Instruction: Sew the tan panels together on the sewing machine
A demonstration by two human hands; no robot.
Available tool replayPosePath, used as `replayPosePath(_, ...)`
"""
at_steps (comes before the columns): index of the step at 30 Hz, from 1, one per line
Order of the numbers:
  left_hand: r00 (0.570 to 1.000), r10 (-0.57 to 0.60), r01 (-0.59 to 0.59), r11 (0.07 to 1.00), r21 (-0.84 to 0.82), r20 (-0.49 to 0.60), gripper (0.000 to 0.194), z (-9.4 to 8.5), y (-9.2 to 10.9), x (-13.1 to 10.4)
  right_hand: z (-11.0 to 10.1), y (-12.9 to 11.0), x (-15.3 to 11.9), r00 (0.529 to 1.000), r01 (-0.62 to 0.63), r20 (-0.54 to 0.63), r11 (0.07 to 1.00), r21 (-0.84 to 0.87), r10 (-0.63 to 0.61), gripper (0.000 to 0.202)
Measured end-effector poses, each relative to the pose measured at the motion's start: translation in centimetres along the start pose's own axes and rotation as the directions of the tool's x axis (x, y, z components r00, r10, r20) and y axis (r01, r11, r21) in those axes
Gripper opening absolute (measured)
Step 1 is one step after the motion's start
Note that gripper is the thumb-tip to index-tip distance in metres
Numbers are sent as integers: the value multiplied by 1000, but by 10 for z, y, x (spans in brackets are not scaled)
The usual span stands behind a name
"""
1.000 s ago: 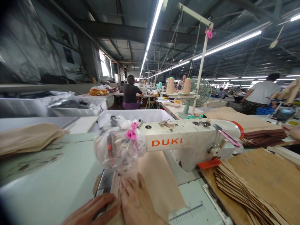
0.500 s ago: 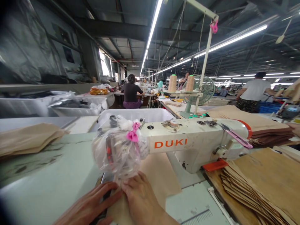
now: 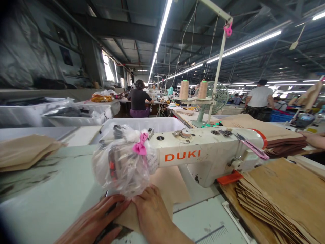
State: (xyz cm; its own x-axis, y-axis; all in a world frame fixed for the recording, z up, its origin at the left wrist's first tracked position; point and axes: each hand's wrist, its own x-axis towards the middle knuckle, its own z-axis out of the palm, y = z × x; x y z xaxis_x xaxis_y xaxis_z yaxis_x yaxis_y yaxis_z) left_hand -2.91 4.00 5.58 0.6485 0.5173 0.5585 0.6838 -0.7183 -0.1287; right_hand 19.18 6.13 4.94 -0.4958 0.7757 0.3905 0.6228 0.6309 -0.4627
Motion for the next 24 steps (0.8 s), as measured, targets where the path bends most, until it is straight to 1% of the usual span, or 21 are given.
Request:
replayPosePath(4,1000,-17,17,1000,10,-3,54,1,-1,-3,3,2,-3,999,-14,-31,1000,0,14,47)
replayPosePath(7,1000,-23,23,1000,17,-8,60,2,-1,-4,7,5,-7,998,-24,-55,1000,-14,23,54)
replayPosePath(11,1000,-9,10,1000,10,-22,75,10,-2,-5,8,9,-8,1000,1,9,998,-68,0,58)
replayPosePath(15,999,-24,24,1000,2,-23,78,22,-4,-8,7,7,-7,999,1,40,996,-92,2,54)
replayPosePath(18,999,-44,44,998,-37,11,77,26,-5,-12,7,4,-8,999,2,36,996,-92,1,50)
replayPosePath(20,996,-69,72,996,-61,57,73,28,-6,-16,5,3,-10,999,-3,37,995,-97,7,48)
replayPosePath(22,990,-108,114,992,-60,96,71,28,-6,-19,-1,4,-8,999,5,49,994,-110,1,46)
replayPosePath(24,983,-129,138,989,-58,133,72,27,-6,-20,-11,8,1,996,41,85,987,-157,-27,41)
